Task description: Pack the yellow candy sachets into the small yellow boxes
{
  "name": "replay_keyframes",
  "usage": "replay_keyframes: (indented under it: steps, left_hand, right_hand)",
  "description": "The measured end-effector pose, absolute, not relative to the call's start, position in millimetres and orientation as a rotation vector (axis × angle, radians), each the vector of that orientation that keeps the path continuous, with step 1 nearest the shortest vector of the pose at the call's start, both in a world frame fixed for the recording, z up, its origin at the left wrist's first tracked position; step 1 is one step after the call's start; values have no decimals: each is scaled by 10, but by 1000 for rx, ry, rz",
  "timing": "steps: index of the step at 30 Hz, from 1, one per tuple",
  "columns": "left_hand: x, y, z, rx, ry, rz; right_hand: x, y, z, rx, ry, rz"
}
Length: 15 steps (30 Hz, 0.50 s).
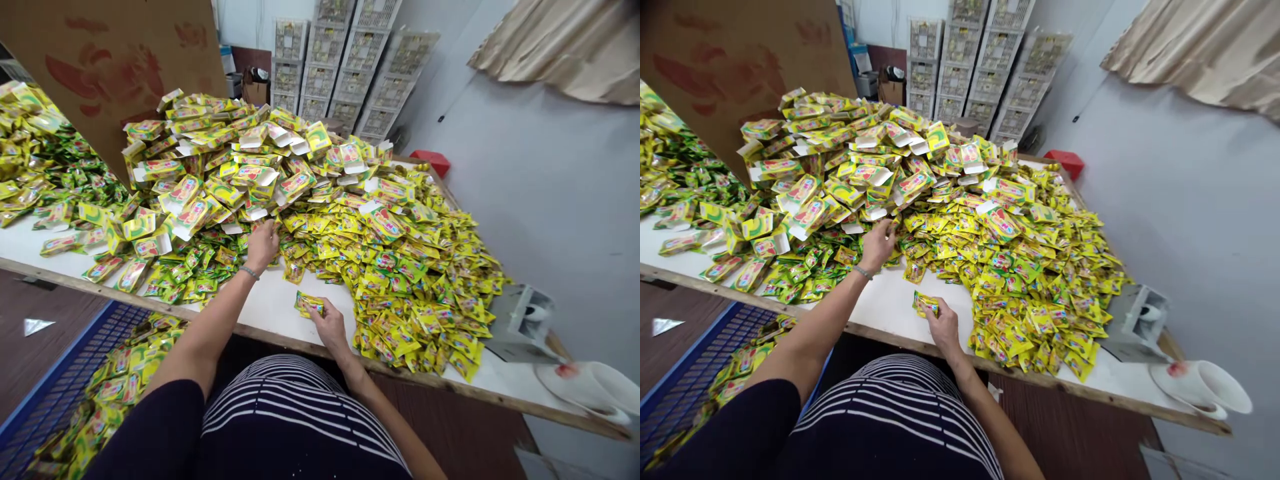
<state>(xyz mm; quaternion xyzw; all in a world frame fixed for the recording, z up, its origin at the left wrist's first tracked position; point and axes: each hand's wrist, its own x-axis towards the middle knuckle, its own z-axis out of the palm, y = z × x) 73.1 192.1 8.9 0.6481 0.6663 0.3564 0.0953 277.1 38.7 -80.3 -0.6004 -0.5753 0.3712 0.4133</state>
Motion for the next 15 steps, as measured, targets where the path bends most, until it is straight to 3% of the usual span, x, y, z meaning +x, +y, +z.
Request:
replay_keyframes:
  steps: [4, 9, 15]
  left_hand:
    - [472, 1372, -84, 1347, 1641, 1339]
    - [301, 740, -385, 865, 1235, 1025]
    - [354, 594, -481, 891, 1195, 1043]
  right_hand:
    - [2803, 437, -815, -1463, -1256, 1096]
    - [2758, 585, -775, -1393, -1213, 1173]
    - [2865, 804, -537, -1323, -1163, 1083]
